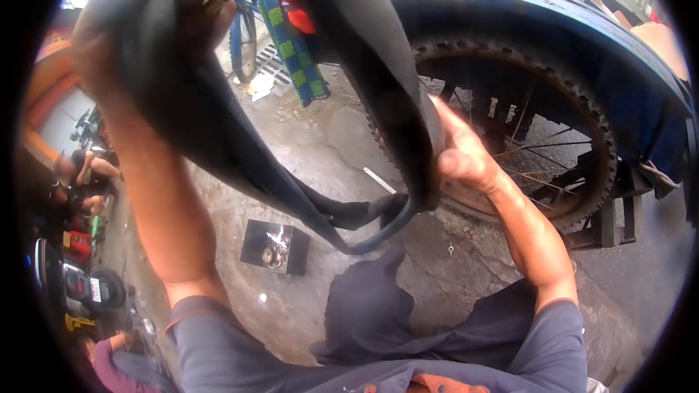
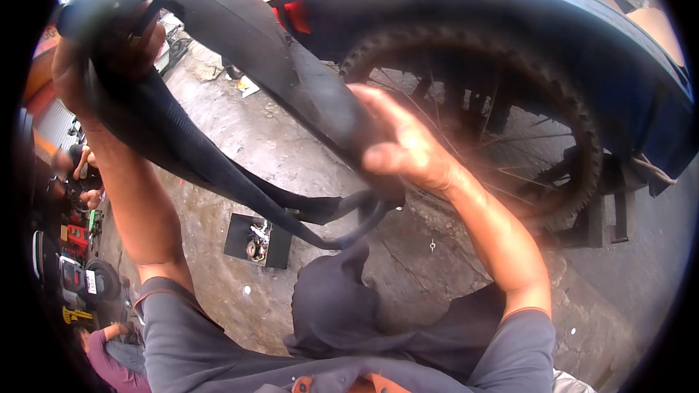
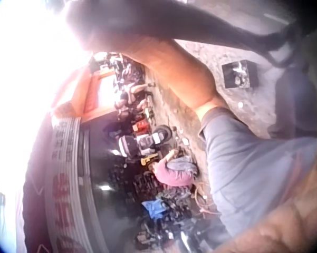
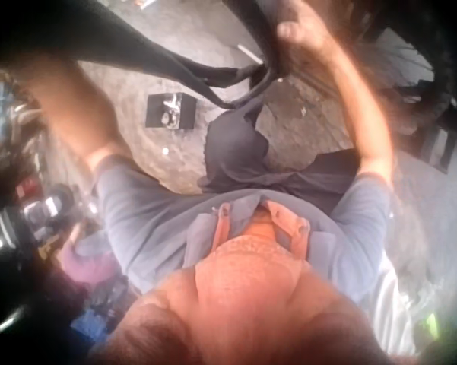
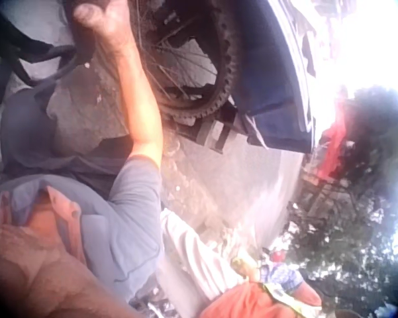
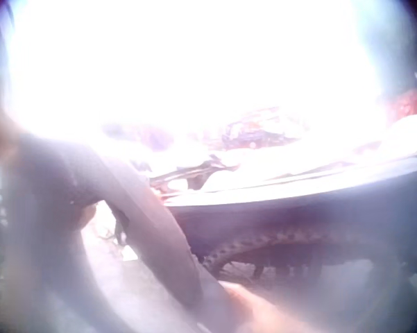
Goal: The person attaches a valve to an inner tube, inflates it with an air nozzle, and inserts the tube into a wheel rim. They then tuck the tire bead onto the rim by hand and using a metal tire tool.
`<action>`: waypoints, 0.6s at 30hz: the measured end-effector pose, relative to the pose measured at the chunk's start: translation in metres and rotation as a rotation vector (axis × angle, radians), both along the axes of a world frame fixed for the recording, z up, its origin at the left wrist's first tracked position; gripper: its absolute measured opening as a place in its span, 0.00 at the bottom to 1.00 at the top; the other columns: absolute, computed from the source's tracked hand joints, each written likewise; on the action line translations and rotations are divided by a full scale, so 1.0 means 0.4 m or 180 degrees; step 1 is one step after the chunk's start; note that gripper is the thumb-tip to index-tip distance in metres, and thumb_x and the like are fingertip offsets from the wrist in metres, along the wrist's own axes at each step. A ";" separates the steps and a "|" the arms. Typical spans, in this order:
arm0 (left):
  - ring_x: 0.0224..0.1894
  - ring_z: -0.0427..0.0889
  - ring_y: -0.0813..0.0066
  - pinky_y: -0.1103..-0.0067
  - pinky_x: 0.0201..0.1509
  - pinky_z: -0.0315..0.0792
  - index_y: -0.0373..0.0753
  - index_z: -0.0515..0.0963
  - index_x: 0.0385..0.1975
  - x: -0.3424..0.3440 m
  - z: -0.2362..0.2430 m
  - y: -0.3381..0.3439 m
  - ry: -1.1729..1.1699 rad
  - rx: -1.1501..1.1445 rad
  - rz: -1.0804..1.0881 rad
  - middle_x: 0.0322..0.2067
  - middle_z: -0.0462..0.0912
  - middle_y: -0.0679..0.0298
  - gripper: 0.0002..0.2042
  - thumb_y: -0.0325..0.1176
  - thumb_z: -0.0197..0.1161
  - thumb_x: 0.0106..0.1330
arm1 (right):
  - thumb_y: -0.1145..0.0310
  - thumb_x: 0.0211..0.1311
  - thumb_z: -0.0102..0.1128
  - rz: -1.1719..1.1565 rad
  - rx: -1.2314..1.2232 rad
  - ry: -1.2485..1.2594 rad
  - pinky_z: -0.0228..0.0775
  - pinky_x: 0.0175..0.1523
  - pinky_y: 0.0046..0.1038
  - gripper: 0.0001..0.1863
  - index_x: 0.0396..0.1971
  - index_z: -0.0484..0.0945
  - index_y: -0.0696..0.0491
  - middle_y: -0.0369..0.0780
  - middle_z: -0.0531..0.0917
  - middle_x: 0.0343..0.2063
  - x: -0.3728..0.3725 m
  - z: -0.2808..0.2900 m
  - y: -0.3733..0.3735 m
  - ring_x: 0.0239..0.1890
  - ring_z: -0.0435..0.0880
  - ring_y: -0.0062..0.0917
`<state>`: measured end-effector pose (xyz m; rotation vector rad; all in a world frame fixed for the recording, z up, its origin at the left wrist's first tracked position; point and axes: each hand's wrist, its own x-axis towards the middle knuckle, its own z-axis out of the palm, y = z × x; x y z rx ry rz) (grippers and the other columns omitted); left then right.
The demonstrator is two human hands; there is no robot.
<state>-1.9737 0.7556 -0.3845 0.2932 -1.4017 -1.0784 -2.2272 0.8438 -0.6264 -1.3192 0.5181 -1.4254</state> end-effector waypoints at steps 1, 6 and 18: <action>0.26 0.71 0.73 0.78 0.30 0.64 0.39 0.77 0.34 0.005 -0.012 0.010 0.0149 0.0105 0.0329 0.29 0.78 0.63 0.15 0.43 0.52 0.74 | 0.54 0.50 0.78 0.0369 0.0108 0.0138 0.59 0.72 0.36 0.50 0.71 0.63 0.56 0.43 0.73 0.65 0.006 0.018 0.003 0.67 0.69 0.29; 0.33 0.80 0.68 0.75 0.35 0.75 0.32 0.79 0.41 0.088 -0.017 -0.027 -0.0869 -0.0236 -0.1761 0.33 0.82 0.57 0.17 0.41 0.51 0.71 | 0.71 0.49 0.77 -0.0193 0.0591 0.1160 0.69 0.64 0.29 0.35 0.61 0.77 0.57 0.36 0.84 0.50 0.026 0.065 0.040 0.55 0.79 0.22; 0.49 0.82 0.61 0.69 0.56 0.74 0.32 0.75 0.57 0.121 -0.152 -0.121 -0.4538 -0.0904 -0.0914 0.47 0.83 0.53 0.45 0.50 0.84 0.38 | 0.51 0.37 0.68 -0.1833 0.0696 0.1883 0.72 0.49 0.23 0.33 0.44 0.78 0.57 0.36 0.83 0.37 -0.201 0.175 0.195 0.41 0.81 0.20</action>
